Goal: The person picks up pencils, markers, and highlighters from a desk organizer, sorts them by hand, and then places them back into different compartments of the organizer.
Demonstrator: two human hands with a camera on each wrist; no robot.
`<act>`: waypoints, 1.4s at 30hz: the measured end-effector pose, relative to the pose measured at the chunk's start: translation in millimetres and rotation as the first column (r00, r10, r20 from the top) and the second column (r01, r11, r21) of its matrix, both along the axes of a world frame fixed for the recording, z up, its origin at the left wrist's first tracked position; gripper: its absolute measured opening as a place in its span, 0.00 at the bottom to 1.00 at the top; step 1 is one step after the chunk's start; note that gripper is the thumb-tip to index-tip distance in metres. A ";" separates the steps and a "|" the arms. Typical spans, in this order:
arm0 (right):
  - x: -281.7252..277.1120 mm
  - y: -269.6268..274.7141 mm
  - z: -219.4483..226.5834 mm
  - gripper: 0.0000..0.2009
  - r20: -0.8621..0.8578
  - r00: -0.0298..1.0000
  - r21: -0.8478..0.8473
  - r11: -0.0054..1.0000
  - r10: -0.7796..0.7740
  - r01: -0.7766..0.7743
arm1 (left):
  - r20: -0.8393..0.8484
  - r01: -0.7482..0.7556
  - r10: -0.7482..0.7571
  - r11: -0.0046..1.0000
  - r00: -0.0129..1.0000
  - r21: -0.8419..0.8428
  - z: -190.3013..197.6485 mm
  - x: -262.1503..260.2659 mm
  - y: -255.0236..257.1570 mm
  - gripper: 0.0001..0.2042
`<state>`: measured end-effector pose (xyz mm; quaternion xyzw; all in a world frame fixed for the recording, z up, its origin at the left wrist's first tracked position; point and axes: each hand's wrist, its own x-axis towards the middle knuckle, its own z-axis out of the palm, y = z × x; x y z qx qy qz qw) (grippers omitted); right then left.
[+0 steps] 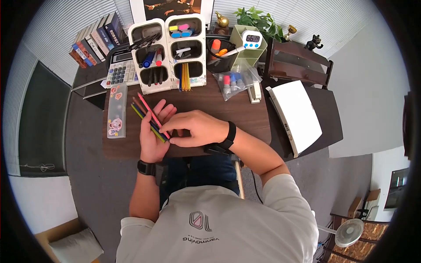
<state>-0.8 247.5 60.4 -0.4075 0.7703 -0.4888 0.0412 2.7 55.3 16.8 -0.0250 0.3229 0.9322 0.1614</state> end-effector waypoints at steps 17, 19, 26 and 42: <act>1.7 24.9 26.2 0.08 -0.207 0.891 -0.434 0.854 -0.404 0.287 | 0.177 -0.137 0.120 0.987 0.977 0.089 3.8 0.9 1.8 0.18; -0.5 39.1 28.8 0.07 -0.193 0.822 -0.564 0.747 -0.535 0.354 | 0.111 -0.076 0.060 0.986 0.992 0.147 -4.5 -0.8 -4.0 0.19; -16.5 53.6 32.5 0.07 -0.353 0.545 -0.439 0.649 -0.761 0.621 | 0.111 -0.013 0.000 0.993 0.994 0.116 3.2 1.7 -6.9 0.20; -27.1 39.3 4.0 0.12 -0.259 0.741 -0.104 0.781 -0.619 0.616 | 0.070 -0.029 0.012 0.970 0.997 0.243 0.4 1.9 -7.6 0.24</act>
